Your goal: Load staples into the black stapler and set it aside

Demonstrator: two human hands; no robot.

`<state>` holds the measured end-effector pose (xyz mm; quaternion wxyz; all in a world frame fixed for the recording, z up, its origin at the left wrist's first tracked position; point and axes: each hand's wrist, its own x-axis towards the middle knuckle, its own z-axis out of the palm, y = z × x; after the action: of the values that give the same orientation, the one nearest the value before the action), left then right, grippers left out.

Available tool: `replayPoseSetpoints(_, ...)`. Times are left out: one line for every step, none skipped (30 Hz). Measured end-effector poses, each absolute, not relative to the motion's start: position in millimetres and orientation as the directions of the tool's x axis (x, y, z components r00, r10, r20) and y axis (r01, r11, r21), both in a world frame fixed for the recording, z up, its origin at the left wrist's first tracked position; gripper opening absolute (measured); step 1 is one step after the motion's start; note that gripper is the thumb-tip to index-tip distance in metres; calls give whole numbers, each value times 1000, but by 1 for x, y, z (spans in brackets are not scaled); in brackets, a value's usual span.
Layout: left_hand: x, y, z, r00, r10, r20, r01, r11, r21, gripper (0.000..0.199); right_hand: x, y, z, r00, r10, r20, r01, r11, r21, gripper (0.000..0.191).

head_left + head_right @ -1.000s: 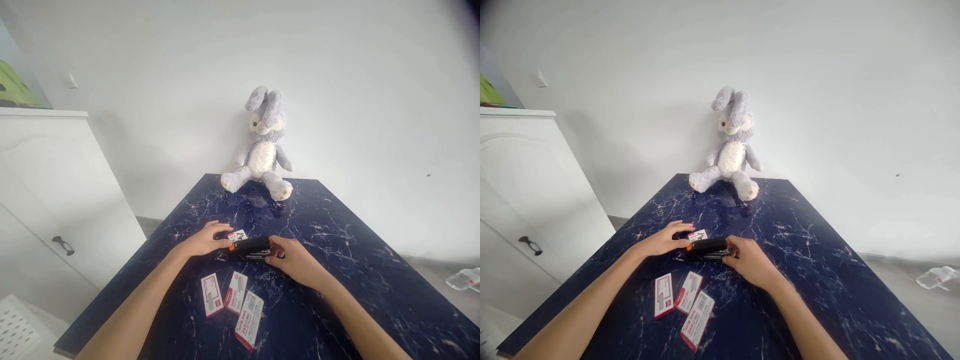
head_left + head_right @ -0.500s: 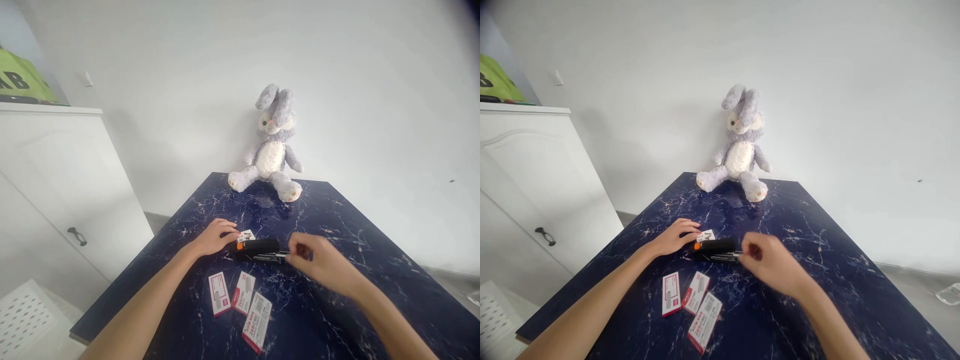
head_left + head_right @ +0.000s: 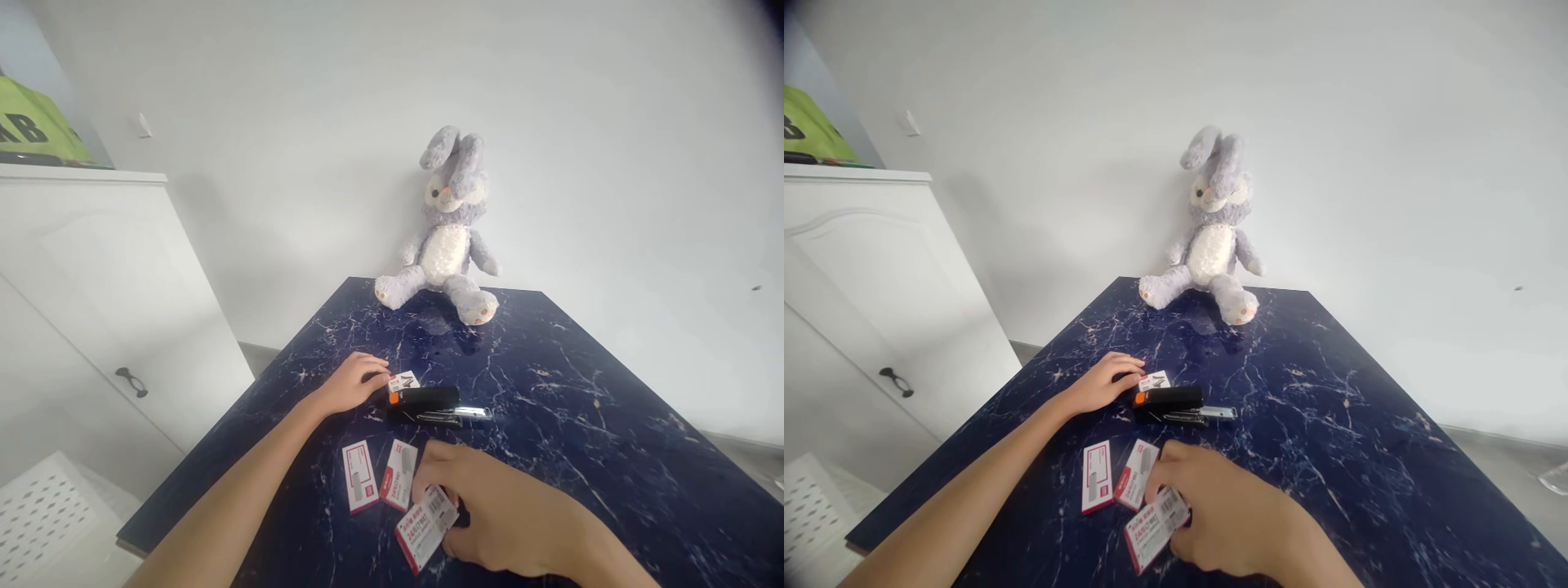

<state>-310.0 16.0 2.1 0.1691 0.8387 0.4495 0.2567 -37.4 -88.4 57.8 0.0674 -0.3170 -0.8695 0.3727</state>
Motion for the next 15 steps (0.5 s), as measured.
replayPoseSetpoints(-310,16,2,464,840,280,668,-540,512,41,-38,-87,57,-784,608,-123,511,521,-683,29)
replayPoseSetpoints(-310,16,1,464,840,282,670,-540,509,41,-39,-86,56,-779,612,-135,524,517,-677,28)
replayPoseSetpoints(-310,17,1,462,840,283,672,-540,507,41,-39,-85,55,-772,618,-150,538,510,-671,28)
replayPoseSetpoints(-310,17,0,460,841,286,673,-540,505,41,-39,-84,55,-764,625,-161,550,500,-669,28)
replayPoseSetpoints(-311,17,-1,458,841,288,675,-539,503,41,-39,-83,55,-760,627,-168,555,493,-670,28)
replayPoseSetpoints(-311,17,-1,456,841,290,676,-539,502,41,-38,-82,55,-762,625,-171,552,488,-676,28)
replayPoseSetpoints(-311,17,-1,456,841,292,677,-540,500,41,-37,-81,55,-768,619,-167,542,488,-684,27)
replayPoseSetpoints(-311,17,-1,456,840,293,677,-542,499,41,-36,-80,55,-773,615,-159,531,489,-692,26)
replayPoseSetpoints(-311,16,0,459,839,293,676,-544,497,41,-36,-80,55,-776,613,-151,522,488,-699,26)
replayPoseSetpoints(-310,16,1,462,837,293,675,-547,496,41,-35,-79,55,-776,614,-145,517,488,-703,28)
replayPoseSetpoints(-310,15,1,466,835,293,674,-549,494,41,-34,-78,54,-774,617,-142,516,485,-706,29)
replayPoseSetpoints(-310,15,2,469,834,292,673,-551,493,41,-33,-77,54,-771,621,-139,516,483,-707,29)
replayPoseSetpoints(-309,14,3,469,833,292,673,-552,493,41,-32,-76,53,-770,623,-138,517,481,-708,29)
replayPoseSetpoints(-309,14,4,469,833,292,673,-552,492,41,-32,-75,53,-769,624,-139,517,479,-709,29)
replayPoseSetpoints(-309,13,4,469,833,292,673,-552,492,41,-31,-75,52,-768,625,-140,518,477,-710,29)
